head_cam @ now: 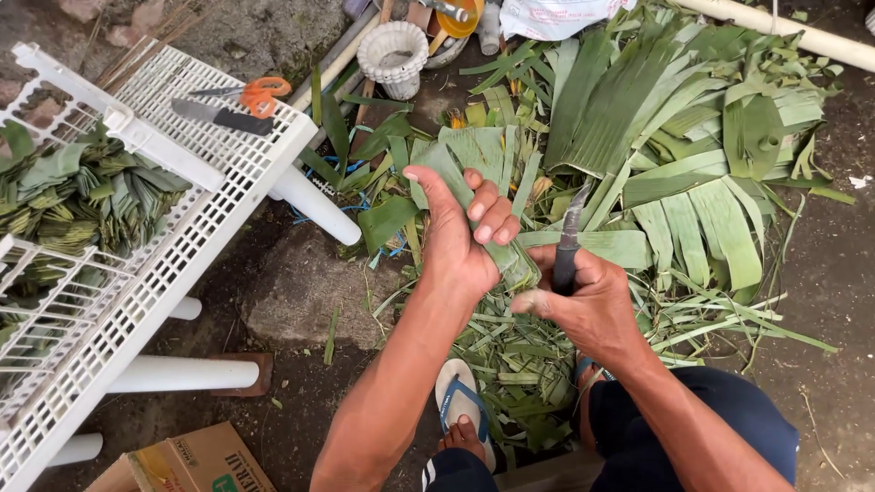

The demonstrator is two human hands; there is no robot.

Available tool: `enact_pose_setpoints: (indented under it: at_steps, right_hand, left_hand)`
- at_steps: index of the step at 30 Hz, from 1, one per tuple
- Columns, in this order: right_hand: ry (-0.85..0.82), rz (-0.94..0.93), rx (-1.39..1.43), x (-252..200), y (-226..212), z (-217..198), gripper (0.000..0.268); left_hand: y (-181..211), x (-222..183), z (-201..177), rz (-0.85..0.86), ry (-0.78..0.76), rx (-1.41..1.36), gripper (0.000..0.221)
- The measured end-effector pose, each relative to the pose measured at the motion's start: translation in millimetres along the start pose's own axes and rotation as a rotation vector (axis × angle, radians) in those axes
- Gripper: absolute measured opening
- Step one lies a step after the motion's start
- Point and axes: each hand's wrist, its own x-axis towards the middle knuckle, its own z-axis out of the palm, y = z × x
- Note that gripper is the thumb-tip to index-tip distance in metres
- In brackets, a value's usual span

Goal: Tearing banana leaves into strips and trimming them to size using a knife.

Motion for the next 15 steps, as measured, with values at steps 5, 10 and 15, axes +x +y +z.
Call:
enact_pose_setpoints:
  at_steps: [5,10,15]
  right_hand:
    - [0.008,0.014,-0.011,9,-7,12,0.036]
    - [0.018,0.020,-0.012,10,0,13,0.032]
    - [0.022,0.087,0.067,8,-16,22,0.022]
  left_hand:
    - [-7,-5,7,0.032,-0.001,0.080,0.067]
    - [-10,-7,2,0.071,0.039,0.066,0.067]
    - [-13,-7,1,0.106,0.066,0.146,0.068]
